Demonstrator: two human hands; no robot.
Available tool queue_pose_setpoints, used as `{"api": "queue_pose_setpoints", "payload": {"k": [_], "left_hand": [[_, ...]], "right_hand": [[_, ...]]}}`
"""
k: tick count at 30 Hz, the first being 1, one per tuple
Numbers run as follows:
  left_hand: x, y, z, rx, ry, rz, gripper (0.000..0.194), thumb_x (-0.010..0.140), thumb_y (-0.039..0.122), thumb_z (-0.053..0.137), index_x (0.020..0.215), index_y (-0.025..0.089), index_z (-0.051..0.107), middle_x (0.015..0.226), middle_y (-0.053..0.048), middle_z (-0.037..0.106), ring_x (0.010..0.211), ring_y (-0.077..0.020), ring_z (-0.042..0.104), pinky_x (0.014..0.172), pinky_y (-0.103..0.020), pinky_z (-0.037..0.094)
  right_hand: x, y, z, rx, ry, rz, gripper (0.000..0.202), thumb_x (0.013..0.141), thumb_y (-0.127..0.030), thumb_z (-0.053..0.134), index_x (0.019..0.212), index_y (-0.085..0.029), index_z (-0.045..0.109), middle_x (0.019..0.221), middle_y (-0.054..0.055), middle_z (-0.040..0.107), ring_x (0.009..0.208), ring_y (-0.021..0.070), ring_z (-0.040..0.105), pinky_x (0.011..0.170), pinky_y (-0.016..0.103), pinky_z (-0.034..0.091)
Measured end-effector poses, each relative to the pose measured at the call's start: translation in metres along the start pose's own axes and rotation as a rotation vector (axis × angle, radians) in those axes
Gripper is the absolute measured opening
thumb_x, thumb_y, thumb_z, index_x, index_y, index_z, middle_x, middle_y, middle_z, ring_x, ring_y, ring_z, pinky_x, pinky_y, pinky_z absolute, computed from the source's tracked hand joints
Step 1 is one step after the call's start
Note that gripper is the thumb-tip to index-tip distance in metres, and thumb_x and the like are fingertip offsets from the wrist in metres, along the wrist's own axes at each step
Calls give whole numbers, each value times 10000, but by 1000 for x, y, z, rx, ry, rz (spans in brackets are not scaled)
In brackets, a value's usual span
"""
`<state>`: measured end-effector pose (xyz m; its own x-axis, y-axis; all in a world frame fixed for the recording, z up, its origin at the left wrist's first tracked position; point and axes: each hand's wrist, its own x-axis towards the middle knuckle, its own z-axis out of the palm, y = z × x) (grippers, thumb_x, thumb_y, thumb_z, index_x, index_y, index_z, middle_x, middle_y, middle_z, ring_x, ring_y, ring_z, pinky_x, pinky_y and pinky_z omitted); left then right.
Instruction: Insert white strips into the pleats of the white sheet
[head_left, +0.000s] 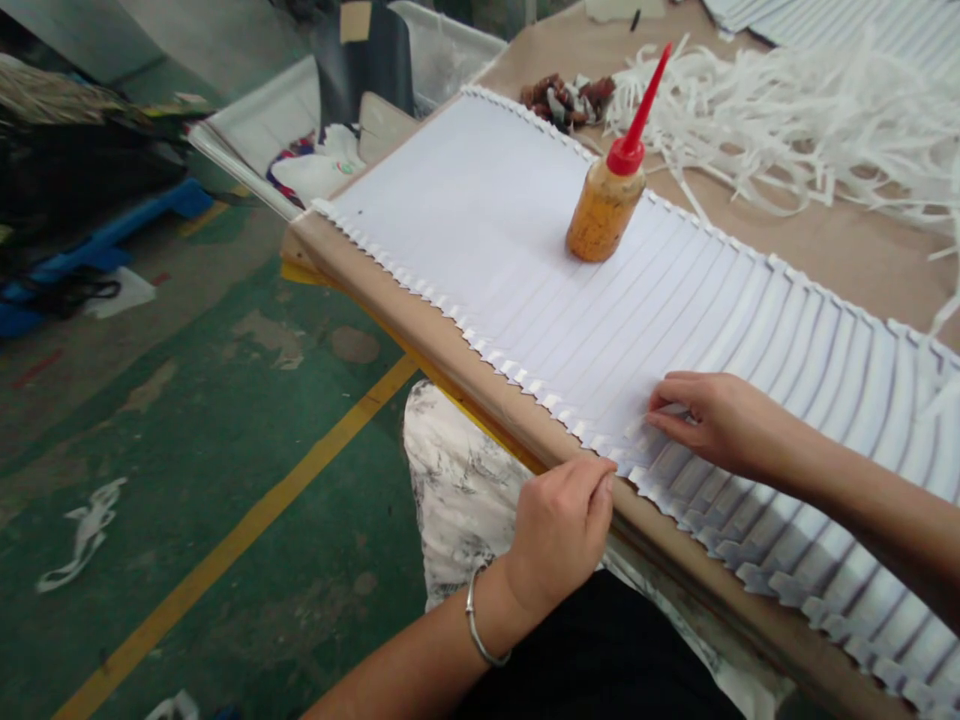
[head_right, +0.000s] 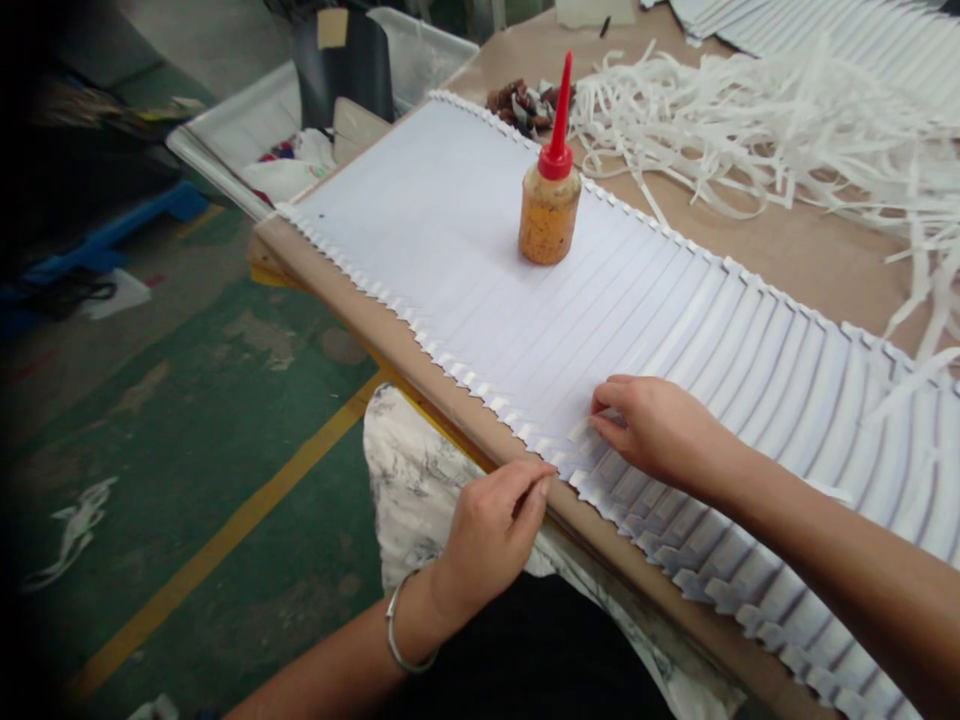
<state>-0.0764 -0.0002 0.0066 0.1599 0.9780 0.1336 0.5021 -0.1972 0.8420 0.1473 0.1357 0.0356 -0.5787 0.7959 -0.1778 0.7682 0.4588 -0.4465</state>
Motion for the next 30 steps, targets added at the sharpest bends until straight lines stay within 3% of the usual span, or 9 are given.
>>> {"api": "queue_pose_setpoints", "payload": {"k": [3, 7, 19, 24, 30], "left_hand": [[4, -1, 0, 278, -43, 145, 326, 1091, 142, 472, 1341, 154, 680, 1005, -74, 772, 896, -214, 747, 827, -360, 622], [13, 1, 0, 522, -85, 235, 366, 1100, 159, 470, 1417, 167, 652, 880, -36, 699, 755, -222, 683, 650, -362, 571], [21, 1, 2, 676, -137, 242, 366, 1072, 161, 552, 1426, 158, 648, 861, -26, 652, 762, -221, 664, 629, -352, 534], [22, 0, 3, 665, -128, 251, 369, 1063, 147, 548, 1418, 156, 646, 857, -19, 648, 748, -231, 667, 605, -378, 541], [21, -1, 2, 664, -92, 271, 356, 1045, 121, 560, 1387, 158, 651, 840, -11, 647, 720, -224, 660, 603, -379, 541]], "right_hand": [[2, -1, 0, 5, -9, -14, 172, 936, -277, 605, 823, -246, 731, 858, 46, 783, 740, 198, 693, 693, 313, 491], [3, -3, 1, -9, -6, -9, 160, 931, -276, 618, 813, -241, 721, 841, 40, 771, 718, 188, 680, 678, 311, 473], [6, -9, -2, -53, -29, 31, 177, 945, -301, 608, 809, -237, 703, 848, 44, 764, 729, 194, 685, 679, 319, 462], [12, 14, -29, -35, -77, 81, 159, 923, -341, 630, 854, -253, 743, 826, 32, 793, 722, 204, 718, 664, 311, 490], [32, 53, -69, -88, -32, 135, 190, 918, -369, 612, 882, -252, 757, 842, 39, 800, 777, 236, 750, 722, 333, 519]]}}
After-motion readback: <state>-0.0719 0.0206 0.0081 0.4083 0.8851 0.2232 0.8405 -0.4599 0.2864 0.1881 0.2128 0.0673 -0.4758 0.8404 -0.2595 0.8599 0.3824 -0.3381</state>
